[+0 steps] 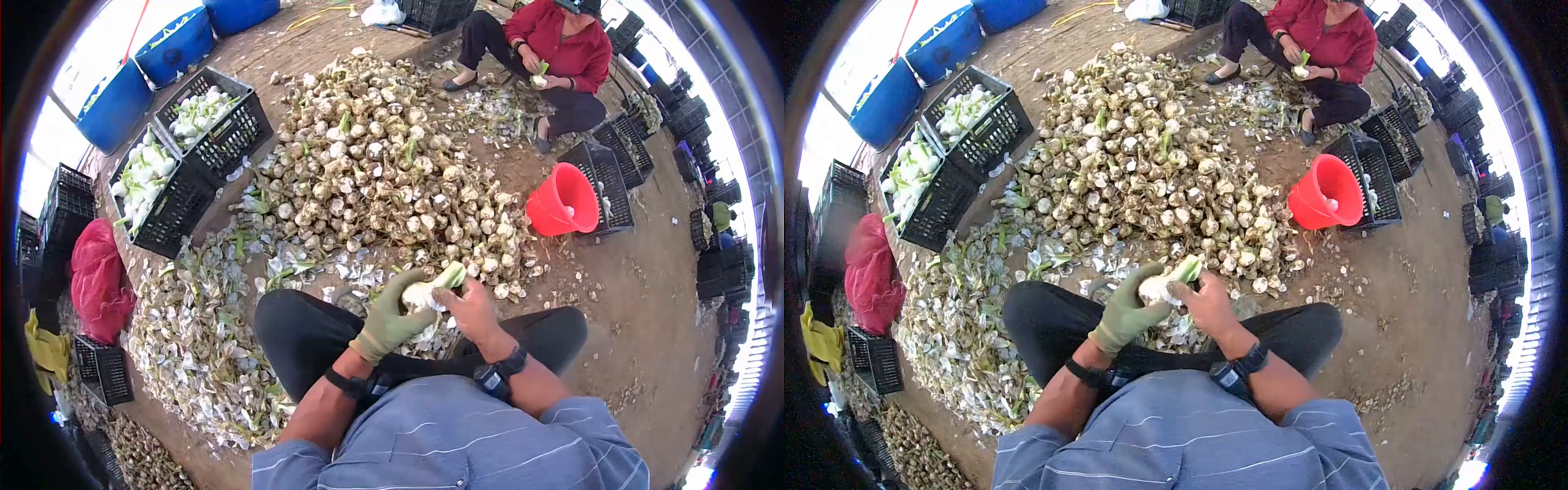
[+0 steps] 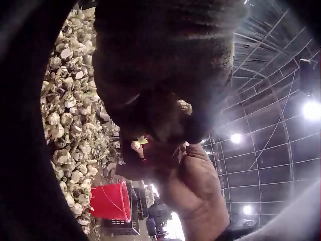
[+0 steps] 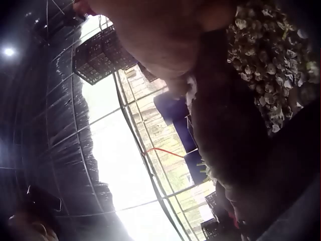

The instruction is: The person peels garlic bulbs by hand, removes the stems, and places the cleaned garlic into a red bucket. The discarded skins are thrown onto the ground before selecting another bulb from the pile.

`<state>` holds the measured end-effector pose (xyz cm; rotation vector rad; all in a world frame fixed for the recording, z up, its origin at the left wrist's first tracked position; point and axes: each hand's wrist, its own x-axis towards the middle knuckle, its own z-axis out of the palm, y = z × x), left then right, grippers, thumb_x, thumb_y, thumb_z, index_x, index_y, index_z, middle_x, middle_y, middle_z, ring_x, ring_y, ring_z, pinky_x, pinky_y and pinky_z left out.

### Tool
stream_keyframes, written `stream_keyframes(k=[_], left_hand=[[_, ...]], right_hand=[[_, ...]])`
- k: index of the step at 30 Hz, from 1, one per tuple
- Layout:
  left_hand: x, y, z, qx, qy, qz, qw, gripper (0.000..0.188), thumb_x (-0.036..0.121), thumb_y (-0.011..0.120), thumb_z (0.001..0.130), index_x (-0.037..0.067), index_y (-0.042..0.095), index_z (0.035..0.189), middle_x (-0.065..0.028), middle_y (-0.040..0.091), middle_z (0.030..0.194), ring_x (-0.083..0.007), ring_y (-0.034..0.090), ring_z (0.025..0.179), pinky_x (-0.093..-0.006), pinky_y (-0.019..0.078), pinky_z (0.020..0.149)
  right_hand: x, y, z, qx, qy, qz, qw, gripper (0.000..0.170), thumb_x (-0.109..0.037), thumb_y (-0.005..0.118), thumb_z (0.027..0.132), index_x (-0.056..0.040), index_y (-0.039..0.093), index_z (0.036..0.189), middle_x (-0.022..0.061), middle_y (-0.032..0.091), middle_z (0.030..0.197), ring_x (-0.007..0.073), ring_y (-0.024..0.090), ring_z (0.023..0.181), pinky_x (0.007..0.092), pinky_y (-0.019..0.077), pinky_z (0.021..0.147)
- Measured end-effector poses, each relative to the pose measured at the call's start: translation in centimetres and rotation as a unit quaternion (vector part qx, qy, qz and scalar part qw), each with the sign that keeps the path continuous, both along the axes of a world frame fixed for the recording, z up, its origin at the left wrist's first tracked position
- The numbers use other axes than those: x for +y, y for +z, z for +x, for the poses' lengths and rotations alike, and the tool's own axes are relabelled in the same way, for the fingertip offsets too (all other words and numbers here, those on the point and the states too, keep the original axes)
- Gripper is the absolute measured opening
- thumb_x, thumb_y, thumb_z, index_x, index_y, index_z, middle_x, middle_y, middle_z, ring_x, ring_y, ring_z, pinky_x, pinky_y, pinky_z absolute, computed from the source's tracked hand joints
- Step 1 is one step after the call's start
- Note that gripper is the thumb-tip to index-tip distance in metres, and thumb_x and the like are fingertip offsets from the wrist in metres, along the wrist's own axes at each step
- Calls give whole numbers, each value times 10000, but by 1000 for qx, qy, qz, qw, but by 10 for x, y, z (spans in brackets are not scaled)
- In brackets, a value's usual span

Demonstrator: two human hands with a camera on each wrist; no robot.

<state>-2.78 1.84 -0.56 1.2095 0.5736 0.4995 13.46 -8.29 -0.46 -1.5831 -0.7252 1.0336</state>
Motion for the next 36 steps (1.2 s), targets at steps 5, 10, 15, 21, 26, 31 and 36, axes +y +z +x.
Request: stream_keyframes(k=[5,10,15,21,26,31,36], left_hand=[[4,-8,0,-101,36,-289,951,581,141,630,846,-40,472,1375,-115,622,1139,-186,646,966,-300,550,790],[9,-42,-10,-167,-73,-387,904,575,392,643,875,21,559,1306,-93,654,1121,-192,646,951,-286,527,656],[2,-39,-4,-140,-32,-301,943,567,391,623,924,21,525,1342,-69,643,1144,-184,631,1024,-333,529,837],[0,-29,-1,-105,21,-277,955,443,293,574,981,-8,538,1304,-78,648,1139,-171,635,1022,-324,527,856],[6,-14,-2,-88,-31,-250,964,512,169,627,846,-36,523,1303,-117,658,1137,-196,658,969,-319,531,872],[6,-13,-12,-20,-107,-221,969,584,222,663,827,-39,489,1321,-123,669,1106,-194,666,960,-301,547,842],[7,-20,-9,-107,-123,-283,945,644,383,724,845,-28,515,1295,-133,669,1107,-210,681,946,-311,568,807]], right_hand=[[4,21,-12,-69,6,46,997,215,-184,695,945,1,675,1053,26,707,921,86,616,827,273,507,738],[0,28,3,-203,117,103,967,133,-51,665,889,-2,641,1010,109,592,877,244,598,776,334,478,700],[2,32,0,-221,118,126,960,165,6,639,862,-35,656,1020,90,615,983,218,604,920,331,475,824],[4,29,-5,-262,109,197,939,218,-2,652,873,-43,650,1086,116,633,1043,263,621,990,357,485,865],[-1,0,-8,39,-29,76,996,147,-111,611,985,-17,655,1089,14,686,992,114,625,882,260,492,805],[1,-8,21,182,-150,77,969,178,-122,599,992,-7,656,1117,39,706,987,119,657,851,264,524,754],[1,3,23,147,-245,98,953,142,-132,577,1003,-25,648,1062,38,696,944,105,643,783,256,507,629]])
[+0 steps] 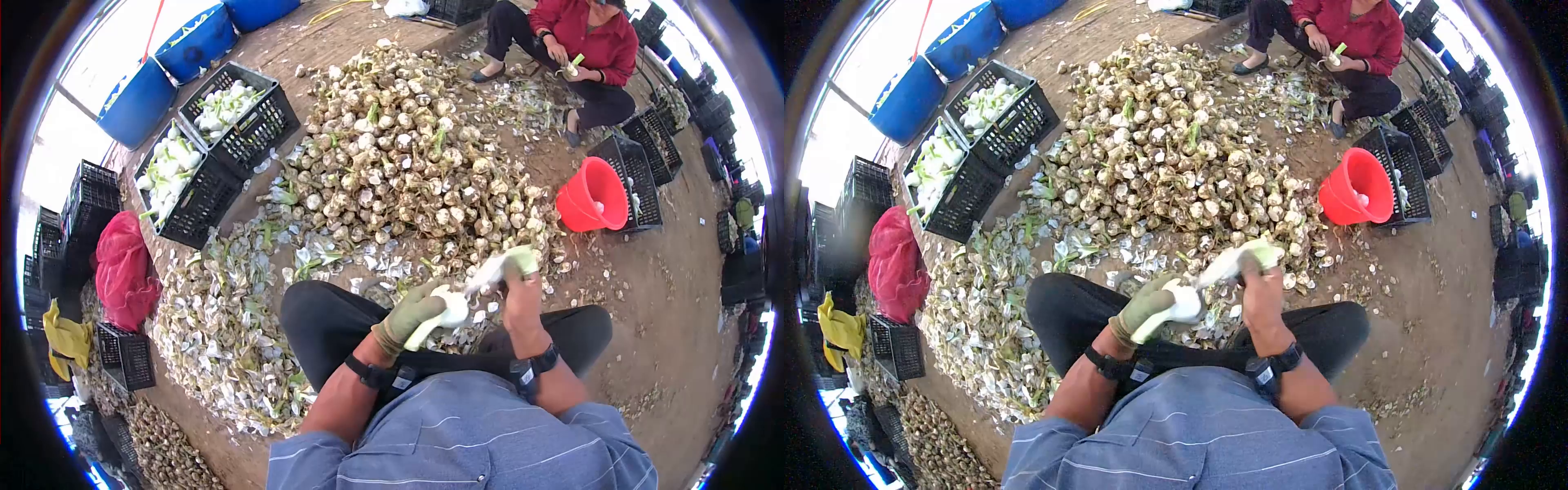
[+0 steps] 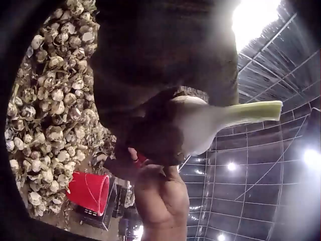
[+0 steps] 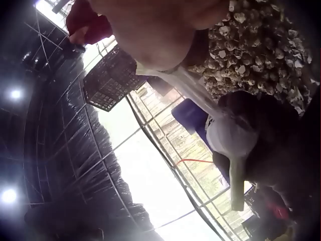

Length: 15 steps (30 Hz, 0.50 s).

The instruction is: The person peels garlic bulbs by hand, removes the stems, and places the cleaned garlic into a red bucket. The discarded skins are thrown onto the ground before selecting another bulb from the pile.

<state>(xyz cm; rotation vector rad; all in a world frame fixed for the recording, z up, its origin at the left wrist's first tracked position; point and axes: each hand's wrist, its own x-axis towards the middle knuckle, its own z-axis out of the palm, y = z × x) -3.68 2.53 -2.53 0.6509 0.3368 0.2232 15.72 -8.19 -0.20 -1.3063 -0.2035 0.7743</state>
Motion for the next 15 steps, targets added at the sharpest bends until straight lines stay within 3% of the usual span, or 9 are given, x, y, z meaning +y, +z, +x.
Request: stream_keyframes(k=[3,4,5,6,8,10,11,13,15], left_hand=[[-1,-34,-8,-55,12,-42,998,642,448,679,903,-38,526,1292,-147,661,1147,-224,681,975,-323,565,851],[-4,-44,-9,-44,45,-27,998,624,453,654,925,-38,530,1289,-148,660,1150,-225,681,971,-319,563,854],[-7,-54,-10,-32,79,-12,996,608,458,630,947,-38,535,1286,-149,660,1153,-225,681,968,-316,562,857],[-4,-40,-9,-74,91,-86,989,554,463,522,1011,-26,559,1268,-127,677,1113,-203,686,934,-303,563,820],[-7,-61,-8,36,100,160,981,537,469,472,1030,-15,578,1238,-111,687,1085,-187,685,916,-298,559,798],[-5,-40,-2,87,93,277,952,515,463,395,1061,3,605,1157,-78,695,1018,-150,672,863,-308,544,741],[-6,-24,-1,113,76,226,964,439,403,402,1070,16,608,1041,-74,675,952,-142,642,798,-318,508,666],[-9,-19,3,118,149,553,811,369,340,444,1052,16,592,955,-75,628,838,-134,577,731,-325,456,624],[-11,-14,6,148,151,449,868,327,293,486,1017,0,624,970,-106,629,810,-161,577,712,-341,457,628]], right_hand=[[-6,-17,27,-48,-49,-24,997,163,-195,592,999,-46,654,1026,51,693,896,79,582,629,250,464,531],[-10,-2,35,-145,111,-195,964,194,-216,625,977,-36,662,1041,61,694,918,90,592,642,257,476,555],[-12,12,38,-232,264,-354,867,234,-237,658,955,-26,671,1055,71,694,941,100,602,656,264,488,580],[-16,10,32,-279,284,-313,862,254,-241,679,934,-24,675,1067,80,694,953,116,611,673,275,496,606],[-21,8,13,-373,315,-230,842,305,-249,722,893,-21,683,1091,99,694,979,148,628,708,298,512,657],[-12,28,-4,-317,335,-180,869,332,-242,740,868,-25,683,1114,107,694,983,183,648,756,319,519,705],[-7,42,-13,-287,343,-153,881,348,-238,749,856,-27,683,1126,110,694,984,200,658,780,329,523,729],[-2,52,-21,-393,366,-152,830,303,-229,742,857,-33,691,1083,137,684,963,277,664,817,365,518,729],[1,51,-20,-457,371,-142,796,277,-226,725,870,-32,692,1065,145,675,929,315,659,811,377,514,720]])
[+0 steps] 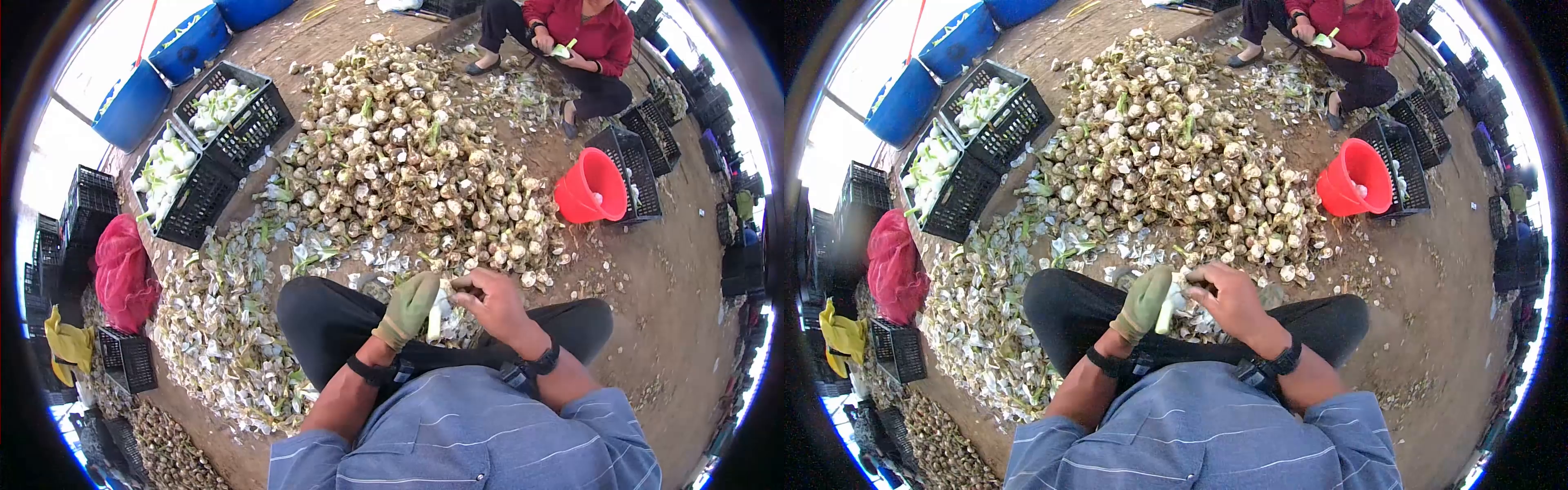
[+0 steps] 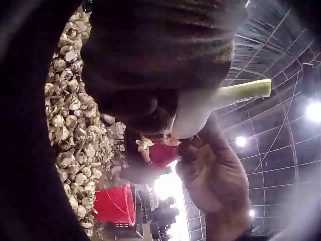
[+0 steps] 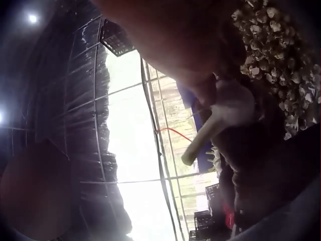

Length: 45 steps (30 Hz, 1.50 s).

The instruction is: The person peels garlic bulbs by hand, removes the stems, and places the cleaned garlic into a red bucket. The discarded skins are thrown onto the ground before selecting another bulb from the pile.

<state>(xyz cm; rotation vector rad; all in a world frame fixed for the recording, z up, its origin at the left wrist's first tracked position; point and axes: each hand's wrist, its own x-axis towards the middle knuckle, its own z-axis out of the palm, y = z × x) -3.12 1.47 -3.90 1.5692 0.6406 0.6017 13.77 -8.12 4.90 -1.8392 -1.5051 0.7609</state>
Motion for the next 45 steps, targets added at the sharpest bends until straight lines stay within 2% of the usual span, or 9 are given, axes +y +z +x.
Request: stream_keyframes(k=[5,8,15,18,24,30,33,42,45], left_hand=[[1,11,-3,58,-35,-56,996,316,275,511,993,-6,653,971,-134,620,754,-183,575,710,-354,452,638],[3,9,-4,87,-74,-50,992,330,287,469,1005,19,597,861,-59,574,746,-134,510,699,-323,441,652],[1,-9,0,-2,-87,-234,968,353,327,460,1019,50,633,885,-2,623,805,-96,566,715,-283,461,642],[0,-7,1,34,-63,-212,975,409,343,503,1011,-33,649,946,-15,592,784,-99,517,758,-300,444,684],[-2,-14,1,89,-91,-204,971,329,306,492,1011,35,646,905,4,621,816,-80,559,742,-271,463,662],[2,-11,2,66,-72,-223,970,346,315,498,1007,14,655,941,3,632,847,-73,558,756,-263,464,679],[1,-5,4,110,-54,-165,979,361,319,524,992,-11,668,974,-5,639,837,-76,551,754,-273,459,671],[2,7,1,148,-107,-104,978,376,335,547,978,-11,694,985,-3,645,793,-76,552,743,-273,463,666],[5,-7,2,103,-161,-213,958,395,367,532,994,14,707,968,-8,665,815,-86,587,758,-275,479,668]], right_hand=[[-6,-12,-2,-63,39,25,997,149,-193,678,891,-47,670,916,150,653,841,380,628,760,458,491,649],[-8,-9,-3,-87,36,-26,995,141,-172,672,891,-32,666,903,165,657,809,358,638,711,425,502,633],[-9,-24,0,200,-83,-91,972,168,-139,665,885,-7,689,987,135,698,799,246,658,667,338,512,632],[-10,-16,-2,43,-23,33,998,148,-132,667,881,-11,682,965,158,691,812,276,657,666,355,505,620],[-15,-26,-5,-37,-13,-15,999,149,-159,687,880,-15,668,916,180,674,819,337,651,705,396,497,643],[-12,-22,0,107,-43,-52,992,188,-192,681,888,-6,666,907,171,668,788,351,639,688,413,495,636],[-14,-29,-1,25,-25,8,999,201,-199,681,886,1,664,905,176,665,777,350,639,684,408,497,631],[-18,-39,-7,-6,-46,-82,996,189,-181,711,802,-9,654,856,190,657,758,355,637,679,396,501,616],[-18,-47,-3,68,-69,-97,991,204,-183,724,793,-3,657,863,165,656,728,280,647,650,377,508,614]])
